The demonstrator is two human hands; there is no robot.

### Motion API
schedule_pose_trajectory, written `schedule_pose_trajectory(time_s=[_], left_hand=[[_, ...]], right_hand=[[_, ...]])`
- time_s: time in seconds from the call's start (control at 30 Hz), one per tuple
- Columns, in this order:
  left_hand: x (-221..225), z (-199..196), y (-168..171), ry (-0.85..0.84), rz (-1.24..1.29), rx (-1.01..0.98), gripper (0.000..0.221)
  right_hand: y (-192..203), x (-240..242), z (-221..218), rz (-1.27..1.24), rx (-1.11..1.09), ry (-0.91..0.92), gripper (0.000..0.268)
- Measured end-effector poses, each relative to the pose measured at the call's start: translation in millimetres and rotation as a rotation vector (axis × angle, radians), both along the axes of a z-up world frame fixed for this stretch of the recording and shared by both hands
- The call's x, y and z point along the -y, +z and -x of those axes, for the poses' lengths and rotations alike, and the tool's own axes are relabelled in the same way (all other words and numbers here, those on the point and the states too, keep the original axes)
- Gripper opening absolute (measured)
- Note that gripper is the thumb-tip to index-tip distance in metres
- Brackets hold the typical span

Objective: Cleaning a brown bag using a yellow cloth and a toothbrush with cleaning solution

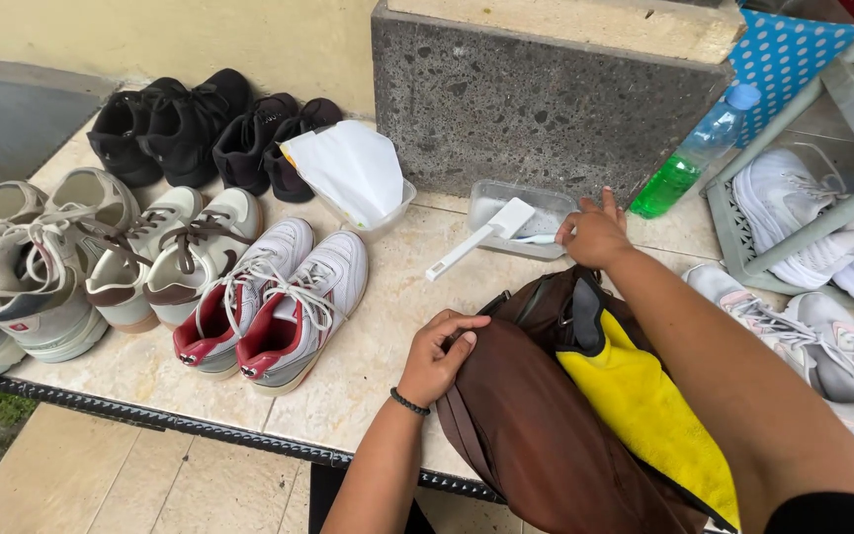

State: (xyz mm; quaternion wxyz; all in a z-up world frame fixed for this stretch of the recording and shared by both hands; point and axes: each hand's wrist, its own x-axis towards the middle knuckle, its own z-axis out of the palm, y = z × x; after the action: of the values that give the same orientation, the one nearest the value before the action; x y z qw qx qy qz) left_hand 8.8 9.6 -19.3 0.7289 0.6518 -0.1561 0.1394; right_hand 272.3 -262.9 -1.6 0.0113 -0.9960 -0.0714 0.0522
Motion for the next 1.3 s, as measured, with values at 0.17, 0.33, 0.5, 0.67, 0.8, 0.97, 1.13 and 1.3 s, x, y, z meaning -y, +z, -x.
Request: schedule_pose_trajectory(time_s=[0.17, 0.33, 0.5, 0.67, 0.8, 0.97, 1.13, 1.3], left_hand=[[0, -1, -3, 0.013, 0.001, 0.012, 0.024], [-1, 0, -2, 0.016, 0.01, 0.023, 0.024], [-1, 0, -4, 0.021, 0.015, 0.04, 0.025], [0, 2, -1, 0.027, 0.026, 0.032, 0.025], [-1, 3, -2, 0.041, 0.019, 0.035, 0.024], [-1, 2, -4, 0.046, 0.01, 0.044, 0.024], [-1, 2, -3, 0.052, -0.01, 0.048, 0.024], [-2, 2, -5, 0.046, -0.001, 0.057, 0.024]], right_hand=[[34, 15, 12, -0.133, 0.051, 0.15, 0.024], [53, 26, 24, -0.239, -0.036, 0.004, 0.035], [62, 29, 57, -0.377, 0.016, 0.0, 0.02], [34, 9, 53, -0.468, 0.108, 0.007, 0.018], [37, -17, 56, -0.509, 0.168, 0.004, 0.019], [57, -20, 57, -0.506, 0.204, -0.131, 0.015], [43, 19, 42, -0.479, 0.208, -0.223, 0.016], [25, 39, 51, -0.507, 0.226, -0.256, 0.016]])
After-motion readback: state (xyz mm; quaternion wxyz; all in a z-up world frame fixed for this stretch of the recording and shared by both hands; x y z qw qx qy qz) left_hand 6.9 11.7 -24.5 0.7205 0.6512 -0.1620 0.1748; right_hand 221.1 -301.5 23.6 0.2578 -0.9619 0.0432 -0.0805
